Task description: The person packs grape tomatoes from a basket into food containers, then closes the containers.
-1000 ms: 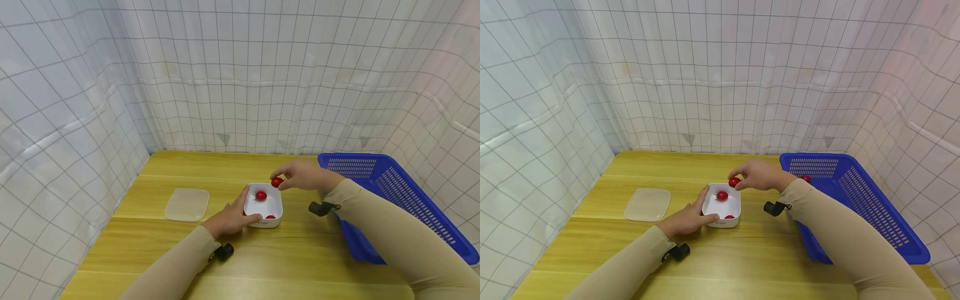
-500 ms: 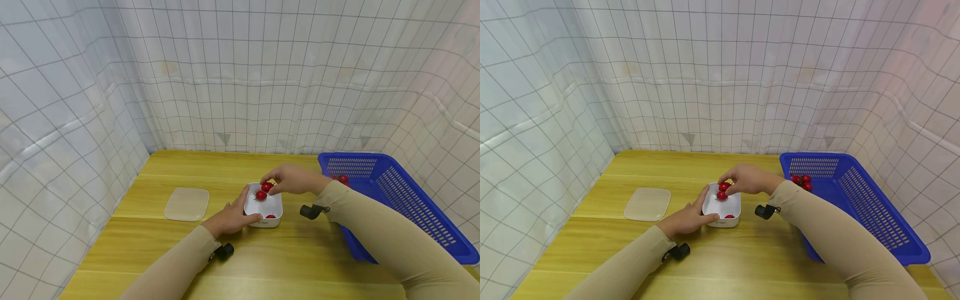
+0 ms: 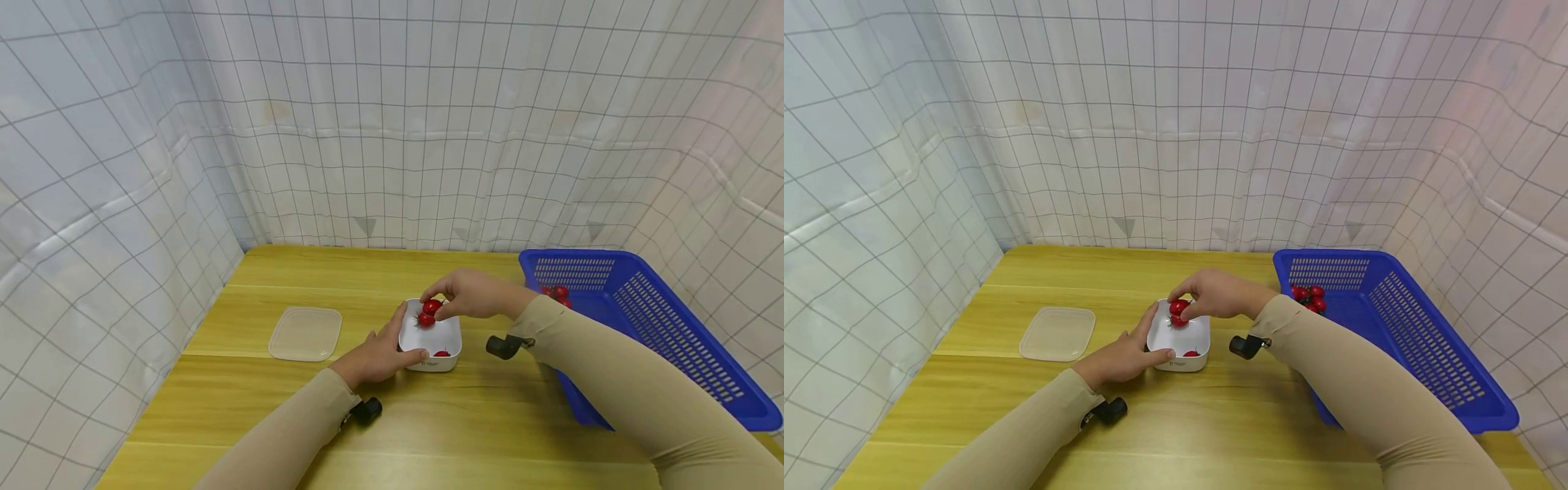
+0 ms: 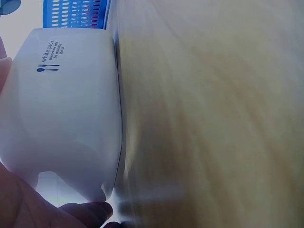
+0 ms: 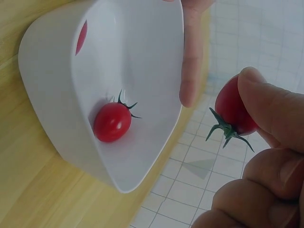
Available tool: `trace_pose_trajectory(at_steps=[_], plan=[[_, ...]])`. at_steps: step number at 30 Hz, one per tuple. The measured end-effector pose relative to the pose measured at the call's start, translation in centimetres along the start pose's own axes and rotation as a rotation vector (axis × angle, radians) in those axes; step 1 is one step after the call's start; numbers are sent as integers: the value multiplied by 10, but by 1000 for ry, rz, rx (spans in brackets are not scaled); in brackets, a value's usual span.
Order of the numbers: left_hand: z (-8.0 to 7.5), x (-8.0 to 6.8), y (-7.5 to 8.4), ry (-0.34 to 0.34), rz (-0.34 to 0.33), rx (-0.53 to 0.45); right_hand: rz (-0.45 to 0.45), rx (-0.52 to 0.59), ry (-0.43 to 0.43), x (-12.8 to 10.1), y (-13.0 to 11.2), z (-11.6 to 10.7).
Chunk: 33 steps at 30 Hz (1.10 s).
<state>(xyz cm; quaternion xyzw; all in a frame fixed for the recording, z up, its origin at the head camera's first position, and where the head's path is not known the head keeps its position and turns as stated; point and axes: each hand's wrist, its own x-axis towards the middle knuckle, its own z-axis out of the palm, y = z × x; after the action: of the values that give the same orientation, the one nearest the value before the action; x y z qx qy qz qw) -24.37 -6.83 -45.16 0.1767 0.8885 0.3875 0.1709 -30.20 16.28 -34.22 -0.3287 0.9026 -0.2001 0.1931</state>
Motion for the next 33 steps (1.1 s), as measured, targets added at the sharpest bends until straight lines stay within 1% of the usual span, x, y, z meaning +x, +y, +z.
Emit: trace_pose_trajectory(at_steps=[14,26,30,33], plan=[[-1,-1,-1,5,3,7,1,24,-15,1,-5,0],[-1,-1,-2,-4,13,0,-13,36,-11,-1,-3,0],[-1,-1,-2,-4,11,-6,34,103,13,-10,5,-8],[-1,-1,0,-1,3,-4,95,102,77,-21,16,-19]])
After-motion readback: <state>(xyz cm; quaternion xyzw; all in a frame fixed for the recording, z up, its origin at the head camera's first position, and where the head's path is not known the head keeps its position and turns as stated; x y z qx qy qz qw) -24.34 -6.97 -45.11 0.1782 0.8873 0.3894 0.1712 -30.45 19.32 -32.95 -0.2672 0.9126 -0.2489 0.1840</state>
